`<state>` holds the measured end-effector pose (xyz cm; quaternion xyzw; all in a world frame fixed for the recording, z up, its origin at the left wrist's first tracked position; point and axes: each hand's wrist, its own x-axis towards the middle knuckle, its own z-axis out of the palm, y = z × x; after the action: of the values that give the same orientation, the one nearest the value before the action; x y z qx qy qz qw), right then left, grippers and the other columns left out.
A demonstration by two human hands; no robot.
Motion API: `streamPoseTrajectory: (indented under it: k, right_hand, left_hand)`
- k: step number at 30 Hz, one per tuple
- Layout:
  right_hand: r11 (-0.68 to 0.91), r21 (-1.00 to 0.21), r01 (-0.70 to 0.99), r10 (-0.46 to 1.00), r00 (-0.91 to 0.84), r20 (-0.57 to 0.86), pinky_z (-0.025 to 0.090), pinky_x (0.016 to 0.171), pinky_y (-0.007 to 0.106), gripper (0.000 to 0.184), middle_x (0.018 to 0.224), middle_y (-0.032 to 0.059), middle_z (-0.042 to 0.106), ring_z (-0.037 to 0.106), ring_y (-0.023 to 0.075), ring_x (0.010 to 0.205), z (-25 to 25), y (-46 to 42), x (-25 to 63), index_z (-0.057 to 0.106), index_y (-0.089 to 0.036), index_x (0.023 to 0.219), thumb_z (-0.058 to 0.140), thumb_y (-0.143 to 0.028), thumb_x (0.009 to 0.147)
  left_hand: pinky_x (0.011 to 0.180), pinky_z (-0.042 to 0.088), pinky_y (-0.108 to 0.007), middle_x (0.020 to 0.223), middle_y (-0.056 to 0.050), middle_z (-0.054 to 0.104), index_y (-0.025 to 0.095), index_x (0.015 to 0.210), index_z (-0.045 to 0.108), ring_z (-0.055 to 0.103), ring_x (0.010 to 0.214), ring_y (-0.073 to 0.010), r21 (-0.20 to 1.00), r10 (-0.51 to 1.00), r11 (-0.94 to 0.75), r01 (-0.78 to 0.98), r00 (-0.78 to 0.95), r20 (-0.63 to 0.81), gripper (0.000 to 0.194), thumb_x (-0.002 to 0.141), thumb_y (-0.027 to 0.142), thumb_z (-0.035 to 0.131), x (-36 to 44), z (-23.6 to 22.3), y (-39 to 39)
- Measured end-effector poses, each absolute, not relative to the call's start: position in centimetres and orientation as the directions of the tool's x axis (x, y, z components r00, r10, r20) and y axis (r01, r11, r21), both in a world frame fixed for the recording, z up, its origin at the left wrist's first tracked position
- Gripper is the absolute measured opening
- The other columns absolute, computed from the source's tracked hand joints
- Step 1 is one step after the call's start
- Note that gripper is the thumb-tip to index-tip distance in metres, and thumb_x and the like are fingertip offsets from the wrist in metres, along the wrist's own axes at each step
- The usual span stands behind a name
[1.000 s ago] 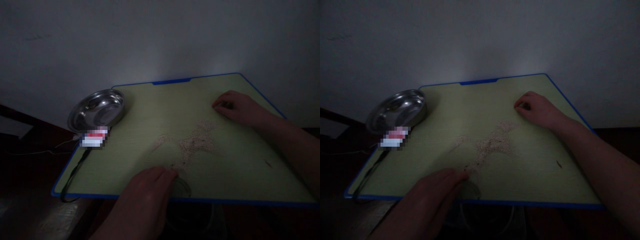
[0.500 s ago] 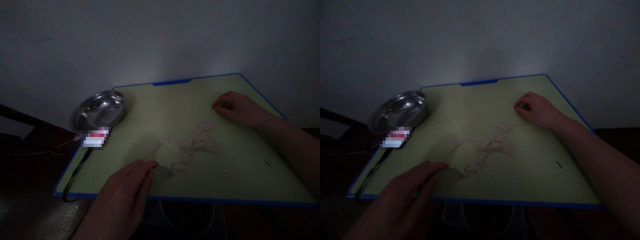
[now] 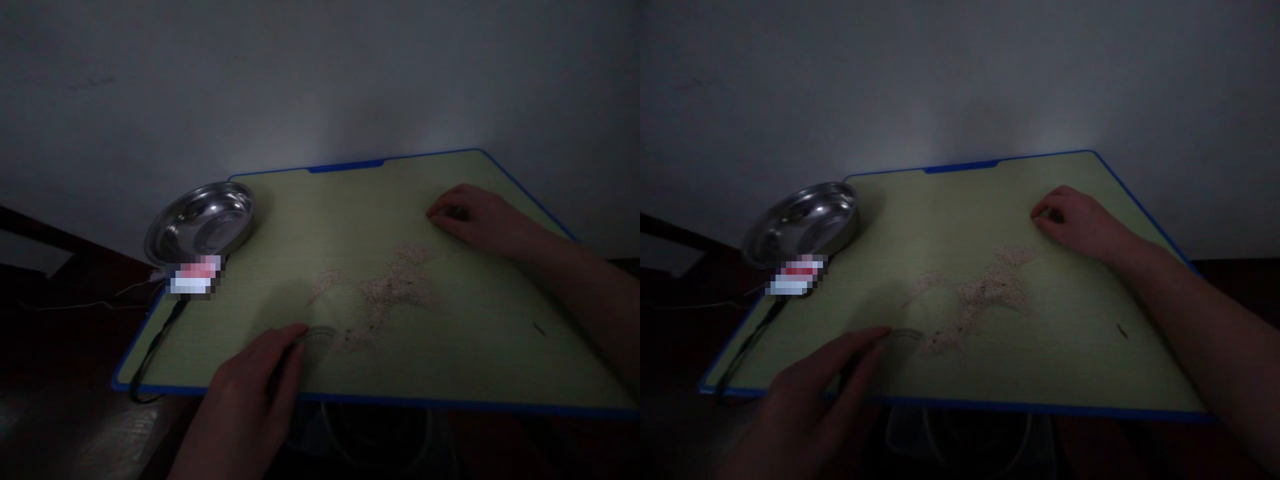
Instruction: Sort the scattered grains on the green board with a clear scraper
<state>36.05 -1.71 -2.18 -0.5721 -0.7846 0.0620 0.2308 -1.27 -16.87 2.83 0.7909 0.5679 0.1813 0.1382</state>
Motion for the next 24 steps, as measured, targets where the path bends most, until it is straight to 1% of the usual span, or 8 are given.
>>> streamPoseTrajectory:
  k: [6, 10, 16, 20, 24]
  right_hand:
    - [0.337, -0.363, 0.869, 0.927, -0.238, 0.291, 0.051, 0.072, 0.043, 0.02, 0.092, 0.0086, 0.061, 0.062, 0.024, 0.073, -2.3, -1.7, 36.2, 0.068, -0.025, 0.088, 0.052, -0.038, 0.082]
    - [0.345, -0.36, 0.867, 0.926, -0.252, 0.279, 0.05, 0.073, 0.045, 0.02, 0.093, 0.0096, 0.062, 0.062, 0.0263, 0.076, -2.3, -1.6, 36.3, 0.068, -0.026, 0.089, 0.052, -0.038, 0.082]
    - [0.334, -0.354, 0.873, 0.933, -0.253, 0.256, 0.051, 0.075, 0.046, 0.019, 0.095, 0.01, 0.062, 0.063, 0.0269, 0.078, -2.1, -1.7, 36.3, 0.068, -0.025, 0.09, 0.054, -0.036, 0.083]
    - [0.334, -0.345, 0.877, 0.933, -0.255, 0.256, 0.052, 0.075, 0.045, 0.018, 0.093, 0.009, 0.062, 0.062, 0.0262, 0.078, -2.0, -1.7, 36.2, 0.068, -0.026, 0.09, 0.053, -0.035, 0.084]
    - [0.322, -0.354, 0.878, 0.937, -0.242, 0.254, 0.051, 0.074, 0.046, 0.018, 0.093, 0.0102, 0.062, 0.062, 0.0273, 0.076, -1.8, -1.9, 36.0, 0.068, -0.026, 0.089, 0.053, -0.035, 0.083]
  left_hand:
    - [0.08, 0.06, -0.027, 0.101, 0.003, 0.076, 0.026, 0.109, 0.066, 0.072, 0.089, -0.0144, 0.445, 0.942, -0.334, 0.831, 0.305, 0.138, 0.023, 0.095, 0.029, 0.047, -0.4, 2.0, -16.2]
    - [0.08, 0.061, -0.029, 0.1, 0.001, 0.076, 0.025, 0.11, 0.067, 0.073, 0.088, -0.0157, 0.46, 0.933, -0.356, 0.814, 0.333, 0.133, 0.025, 0.094, 0.028, 0.048, -0.1, 1.9, -16.0]
    - [0.082, 0.061, -0.032, 0.101, -0.003, 0.076, 0.021, 0.111, 0.068, 0.073, 0.088, -0.0177, 0.474, 0.932, -0.347, 0.809, 0.356, 0.075, 0.027, 0.094, 0.025, 0.047, 0.5, 2.2, -15.6]
    - [0.083, 0.06, -0.031, 0.103, -0.002, 0.076, 0.022, 0.111, 0.067, 0.072, 0.09, -0.0168, 0.486, 0.918, -0.37, 0.791, 0.392, 0.06, 0.026, 0.094, 0.024, 0.047, 0.6, 2.3, -15.7]
    - [0.083, 0.059, -0.03, 0.104, 0.001, 0.075, 0.024, 0.112, 0.065, 0.071, 0.091, -0.0154, 0.495, 0.906, -0.38, 0.781, 0.424, 0.026, 0.026, 0.095, 0.023, 0.045, 0.7, 2.6, -16.0]
